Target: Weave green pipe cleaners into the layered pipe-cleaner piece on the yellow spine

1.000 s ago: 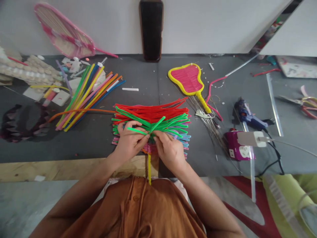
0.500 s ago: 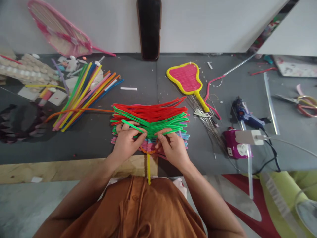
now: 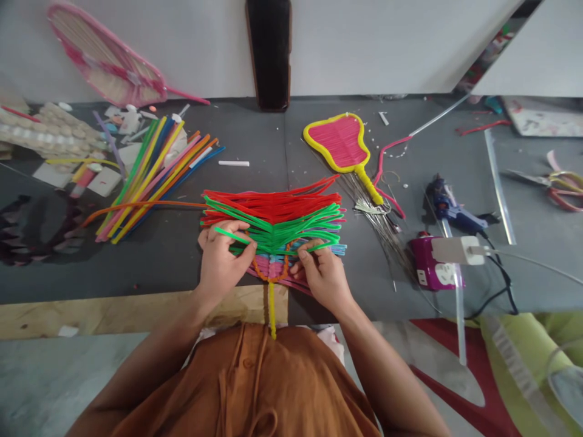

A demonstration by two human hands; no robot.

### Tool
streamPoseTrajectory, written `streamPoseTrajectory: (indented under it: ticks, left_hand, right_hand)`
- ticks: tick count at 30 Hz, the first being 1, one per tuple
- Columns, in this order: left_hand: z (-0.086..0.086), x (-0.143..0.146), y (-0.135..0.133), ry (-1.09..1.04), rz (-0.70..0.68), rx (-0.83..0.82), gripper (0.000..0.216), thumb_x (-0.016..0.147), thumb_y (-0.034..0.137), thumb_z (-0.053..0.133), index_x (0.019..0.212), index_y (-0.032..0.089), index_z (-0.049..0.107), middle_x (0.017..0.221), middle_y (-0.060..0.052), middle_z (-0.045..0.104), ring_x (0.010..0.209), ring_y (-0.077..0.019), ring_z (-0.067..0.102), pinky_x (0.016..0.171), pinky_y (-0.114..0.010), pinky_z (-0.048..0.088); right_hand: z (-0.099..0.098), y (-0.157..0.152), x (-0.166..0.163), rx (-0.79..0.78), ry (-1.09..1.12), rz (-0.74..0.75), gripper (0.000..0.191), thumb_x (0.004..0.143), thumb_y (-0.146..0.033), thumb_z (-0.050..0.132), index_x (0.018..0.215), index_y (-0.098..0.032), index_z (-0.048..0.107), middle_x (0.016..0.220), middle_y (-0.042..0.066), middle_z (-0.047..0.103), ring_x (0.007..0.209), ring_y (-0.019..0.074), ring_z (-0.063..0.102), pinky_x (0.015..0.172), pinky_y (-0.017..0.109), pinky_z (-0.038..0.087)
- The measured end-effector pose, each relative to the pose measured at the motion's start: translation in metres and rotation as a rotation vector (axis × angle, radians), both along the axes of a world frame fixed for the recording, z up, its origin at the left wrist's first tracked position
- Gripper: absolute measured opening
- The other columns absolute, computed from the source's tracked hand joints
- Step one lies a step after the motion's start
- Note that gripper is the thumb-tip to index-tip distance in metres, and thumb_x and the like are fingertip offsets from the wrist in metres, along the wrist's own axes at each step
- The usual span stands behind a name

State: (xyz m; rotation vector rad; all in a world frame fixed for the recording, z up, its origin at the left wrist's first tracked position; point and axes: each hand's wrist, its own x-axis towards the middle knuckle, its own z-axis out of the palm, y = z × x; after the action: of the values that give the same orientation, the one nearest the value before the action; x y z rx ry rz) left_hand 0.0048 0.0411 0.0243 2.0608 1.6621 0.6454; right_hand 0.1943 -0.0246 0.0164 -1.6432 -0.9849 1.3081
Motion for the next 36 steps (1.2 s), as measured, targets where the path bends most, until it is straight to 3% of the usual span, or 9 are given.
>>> streamPoseTrajectory:
  ticks: [6,9,12,14,15,18,20,25,36]
  left_hand:
    - [-0.007,-0.017,-0.004,-0.065,0.089,0.119,0.044,0.08,0.023,0.066,0.122,0.021,0.053,0.08,0.0,0.073,0.109,-0.0236,0.059,0.105,-0.046,0.033]
    - [-0.005,-0.03,-0.006,-0.109,0.123,0.202,0.066,0.081,0.027,0.066,0.139,0.017,0.037,0.093,-0.003,0.07,0.11,-0.0232,0.059,0.105,-0.046,0.037]
    - [0.013,-0.042,-0.013,-0.035,0.131,0.491,0.081,0.078,0.028,0.07,0.146,0.016,0.029,0.125,-0.013,0.059,0.122,-0.0276,0.051,0.107,-0.049,0.037]
    - [0.029,-0.042,-0.023,0.033,0.011,0.752,0.069,0.076,0.021,0.071,0.139,0.02,0.043,0.135,-0.013,0.052,0.131,-0.0296,0.044,0.109,-0.05,0.036]
    - [0.035,-0.04,-0.028,0.049,-0.129,0.829,0.055,0.077,0.016,0.068,0.13,0.023,0.052,0.135,-0.01,0.054,0.132,-0.0277,0.044,0.11,-0.048,0.037]
    - [0.037,-0.023,-0.039,0.169,-0.674,0.66,0.029,0.091,0.016,0.052,0.116,0.022,0.063,0.132,-0.004,0.062,0.132,-0.0205,0.047,0.115,-0.044,0.034]
    - [0.026,-0.012,-0.039,0.293,-0.802,0.565,0.032,0.095,0.018,0.047,0.125,0.016,0.06,0.136,-0.007,0.06,0.135,-0.0215,0.045,0.119,-0.047,0.028]
    - [-0.002,-0.006,-0.031,0.456,-0.746,0.348,0.057,0.097,0.05,0.042,0.138,0.011,0.05,0.148,-0.015,0.046,0.142,-0.027,0.037,0.121,-0.057,0.017]
    - [0.001,-0.007,-0.04,0.511,-0.661,0.165,0.064,0.095,0.055,0.043,0.142,0.013,0.046,0.151,-0.014,0.041,0.141,-0.0294,0.038,0.119,-0.065,0.009]
  right_hand:
    - [0.0,0.001,-0.001,-0.02,-0.01,-0.012,0.046,0.081,-0.066,0.058,0.086,-0.021,0.054,0.061,0.0,0.068,0.053,0.014,0.066,0.054,0.025,0.058]
    - [-0.001,0.001,-0.001,-0.003,-0.018,-0.012,0.045,0.081,-0.065,0.059,0.085,-0.021,0.055,0.06,0.0,0.067,0.053,0.0143,0.067,0.055,0.025,0.057]
    - [-0.003,0.0,-0.001,0.002,-0.004,-0.019,0.045,0.082,-0.065,0.059,0.087,-0.02,0.056,0.061,0.0,0.068,0.054,0.015,0.067,0.054,0.026,0.057]
    - [-0.003,0.0,-0.001,0.003,-0.006,-0.015,0.044,0.082,-0.064,0.059,0.087,-0.02,0.056,0.063,0.001,0.068,0.054,0.0151,0.067,0.054,0.026,0.057]
    - [-0.003,0.0,-0.001,0.005,-0.013,-0.012,0.043,0.083,-0.063,0.059,0.087,-0.02,0.057,0.063,0.002,0.069,0.054,0.0151,0.067,0.054,0.026,0.057]
    - [-0.002,0.001,-0.001,0.014,-0.036,-0.003,0.042,0.084,-0.062,0.058,0.086,-0.02,0.058,0.064,0.002,0.07,0.055,0.0158,0.068,0.054,0.026,0.056]
    - [-0.002,0.002,0.0,0.021,-0.064,0.005,0.042,0.083,-0.062,0.058,0.085,-0.02,0.059,0.063,0.002,0.07,0.055,0.0165,0.068,0.055,0.026,0.056]
    - [-0.003,0.002,-0.001,0.031,-0.063,0.007,0.042,0.083,-0.062,0.058,0.086,-0.02,0.06,0.062,0.002,0.069,0.054,0.0164,0.067,0.055,0.027,0.056]
    - [0.0,-0.005,0.011,-0.016,0.055,-0.141,0.047,0.073,-0.063,0.069,0.084,-0.018,0.062,0.063,0.001,0.07,0.055,0.0153,0.067,0.057,0.028,0.059]
